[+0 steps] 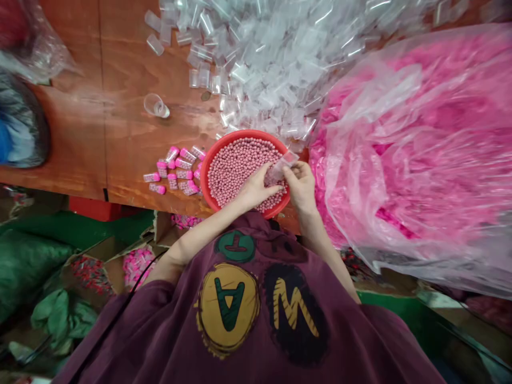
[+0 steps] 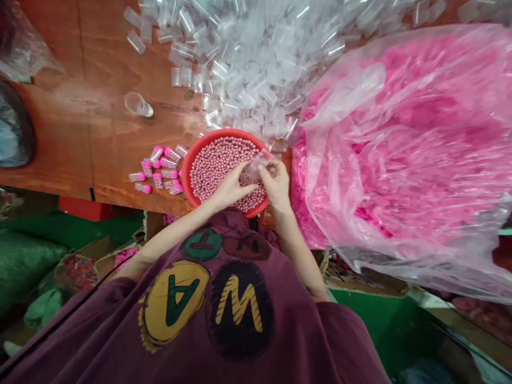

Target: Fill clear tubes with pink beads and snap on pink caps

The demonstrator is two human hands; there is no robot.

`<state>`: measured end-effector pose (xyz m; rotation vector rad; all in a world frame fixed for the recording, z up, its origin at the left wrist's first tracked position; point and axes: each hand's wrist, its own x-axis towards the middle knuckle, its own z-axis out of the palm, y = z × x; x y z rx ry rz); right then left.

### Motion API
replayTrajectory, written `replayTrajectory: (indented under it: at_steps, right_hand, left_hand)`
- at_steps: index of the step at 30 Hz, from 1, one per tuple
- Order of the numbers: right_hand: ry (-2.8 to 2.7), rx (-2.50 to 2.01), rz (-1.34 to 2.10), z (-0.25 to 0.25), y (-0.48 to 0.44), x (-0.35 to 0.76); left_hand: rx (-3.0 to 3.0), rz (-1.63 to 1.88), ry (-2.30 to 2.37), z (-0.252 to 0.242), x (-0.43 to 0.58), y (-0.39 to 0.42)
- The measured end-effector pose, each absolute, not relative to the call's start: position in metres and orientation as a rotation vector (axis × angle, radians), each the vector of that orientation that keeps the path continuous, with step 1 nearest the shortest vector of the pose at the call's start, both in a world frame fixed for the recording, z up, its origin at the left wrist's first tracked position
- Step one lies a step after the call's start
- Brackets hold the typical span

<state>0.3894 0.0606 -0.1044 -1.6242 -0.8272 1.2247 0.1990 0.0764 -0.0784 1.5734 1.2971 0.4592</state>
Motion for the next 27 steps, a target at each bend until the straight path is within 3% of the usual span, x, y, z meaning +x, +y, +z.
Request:
replayTrajectory:
  at_steps: [5, 11, 17, 23, 27]
  right_hand:
    - [-0.836, -1.508, 1.304, -0.115, 0.037, 0.347]
    - [-1.085, -1.39, 1.491, -0.131, 0.03, 0.344]
    - [-0.954, -1.715, 1.191, -0.146, 0.036, 0.372]
    - [-1.563, -1.589, 1.216, -0.121, 0.032, 0.334]
    - [-1.547, -1.401, 1.514, -0.104, 0.025, 0.309]
  left_hand:
    - [1.563, 0.102, 1.406, -0.061, 0.158, 0.074]
    - [1.214, 0.315, 1.26, -0.06, 0.125, 0.054]
    - [0.774, 0.359, 1.385, -0.033, 0.081, 0.032]
    - [0.647, 0.391, 1.318, -0.031, 0.071, 0.024]
    - [0.672, 0.361, 1.137, -0.032, 0.089, 0.023]
